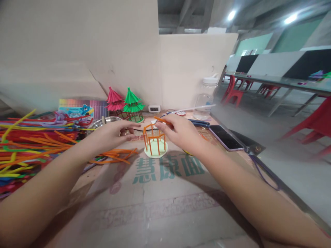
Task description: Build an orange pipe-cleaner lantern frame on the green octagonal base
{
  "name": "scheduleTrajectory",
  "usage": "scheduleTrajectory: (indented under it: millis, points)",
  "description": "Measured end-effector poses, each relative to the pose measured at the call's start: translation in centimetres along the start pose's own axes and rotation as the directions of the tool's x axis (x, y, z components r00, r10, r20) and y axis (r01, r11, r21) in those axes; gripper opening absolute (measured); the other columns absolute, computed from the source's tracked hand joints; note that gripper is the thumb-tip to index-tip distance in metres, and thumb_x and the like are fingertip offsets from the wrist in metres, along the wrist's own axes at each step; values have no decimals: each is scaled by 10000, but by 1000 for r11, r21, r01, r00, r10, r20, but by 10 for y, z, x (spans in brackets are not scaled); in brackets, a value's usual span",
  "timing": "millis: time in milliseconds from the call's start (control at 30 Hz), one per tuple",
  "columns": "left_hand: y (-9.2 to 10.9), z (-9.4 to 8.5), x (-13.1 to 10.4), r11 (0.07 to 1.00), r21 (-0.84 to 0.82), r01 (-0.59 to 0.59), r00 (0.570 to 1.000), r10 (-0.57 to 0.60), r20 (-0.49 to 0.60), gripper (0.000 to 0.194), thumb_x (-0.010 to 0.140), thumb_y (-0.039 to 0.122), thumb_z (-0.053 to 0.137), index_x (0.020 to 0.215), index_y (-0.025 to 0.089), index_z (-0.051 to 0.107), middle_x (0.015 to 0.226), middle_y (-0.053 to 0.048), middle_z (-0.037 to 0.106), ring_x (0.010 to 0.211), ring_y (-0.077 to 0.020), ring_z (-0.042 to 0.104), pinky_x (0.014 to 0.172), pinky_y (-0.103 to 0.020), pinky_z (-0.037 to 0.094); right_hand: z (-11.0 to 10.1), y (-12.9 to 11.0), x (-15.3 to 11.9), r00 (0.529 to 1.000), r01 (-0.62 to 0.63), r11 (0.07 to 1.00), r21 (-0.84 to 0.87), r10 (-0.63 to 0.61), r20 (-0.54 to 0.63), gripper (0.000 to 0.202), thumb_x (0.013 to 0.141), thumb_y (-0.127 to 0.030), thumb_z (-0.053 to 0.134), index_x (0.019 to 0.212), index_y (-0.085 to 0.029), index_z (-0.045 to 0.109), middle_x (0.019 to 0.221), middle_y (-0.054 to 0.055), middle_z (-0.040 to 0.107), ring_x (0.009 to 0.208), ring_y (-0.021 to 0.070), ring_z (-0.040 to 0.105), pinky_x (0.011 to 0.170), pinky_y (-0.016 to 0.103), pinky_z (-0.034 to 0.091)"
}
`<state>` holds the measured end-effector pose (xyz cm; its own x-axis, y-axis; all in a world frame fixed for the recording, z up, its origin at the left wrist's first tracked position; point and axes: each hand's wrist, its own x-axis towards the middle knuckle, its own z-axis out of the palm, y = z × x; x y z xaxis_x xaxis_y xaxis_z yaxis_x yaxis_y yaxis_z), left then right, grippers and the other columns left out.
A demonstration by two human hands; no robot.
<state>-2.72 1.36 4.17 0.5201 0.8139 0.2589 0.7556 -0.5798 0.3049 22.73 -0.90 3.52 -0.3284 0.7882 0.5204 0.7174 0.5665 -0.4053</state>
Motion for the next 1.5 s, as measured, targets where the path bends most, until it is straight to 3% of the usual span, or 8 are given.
scheduleTrajectory:
  millis: [100,267,400,567,1033,1200,1367,1500]
  points:
    - [-10,13,5,989,14,-145,987,146,-67,546,887,170,565,1416,288,499,1132,-64,567,954,-184,583,815,-286,461,-3,3,0,995,-27,998,62,21,94,257,906,-363,593,1004,-174,737,867,44,721,725,170,594,631,274,388]
    - [-13,33,11,950,62,-307,938,312,-150,311,929,158,526,1200,240,654,1087,-70,538,1009,-199,544,879,-336,465,8,11,-3,965,-51,998,34,41,260,211,883,-296,629,1038,-225,752,937,41,764,782,194,655,680,274,450]
    - [-6,28,8,937,127,-324,923,343,-173,195,954,210,536,985,190,728,1003,-72,559,955,-204,540,821,-328,452,16,26,-2,981,-9,1000,-22,13,193,229,897,-215,593,1052,-227,761,985,55,771,868,217,676,757,296,481]
    - [5,25,5,930,168,-327,927,350,-134,168,942,239,580,983,206,741,990,-64,579,928,-206,538,783,-325,428,20,41,1,989,-3,1000,-31,8,150,277,879,-163,591,1098,-223,750,1041,58,769,908,227,686,800,320,508]
    - [5,19,4,913,146,-381,911,398,-109,187,941,187,566,1046,216,719,981,-44,595,903,-178,566,785,-293,447,1,26,1,972,166,985,-43,-156,178,363,1013,-313,427,1240,-170,671,1224,101,698,1135,255,612,986,416,455]
    - [5,9,3,937,92,-338,924,349,-159,204,943,196,545,1063,182,710,981,-58,608,921,-188,578,819,-320,480,2,0,-8,988,148,979,-143,-139,68,332,988,-185,439,1241,-174,655,1199,89,714,1073,239,651,888,348,482]
    - [8,6,3,948,26,-316,932,315,-181,183,945,246,555,982,188,725,937,-50,621,907,-191,590,830,-343,489,18,-12,-17,988,154,952,-265,-140,71,211,978,-230,479,1058,-167,664,879,64,750,756,220,689,638,299,440]
    - [9,11,4,936,13,-353,918,349,-188,173,944,248,573,983,190,732,923,-47,621,891,-184,587,806,-324,483,28,-11,-19,979,203,952,-229,-190,77,216,996,-241,450,1028,-185,657,937,52,752,784,196,689,652,284,432]
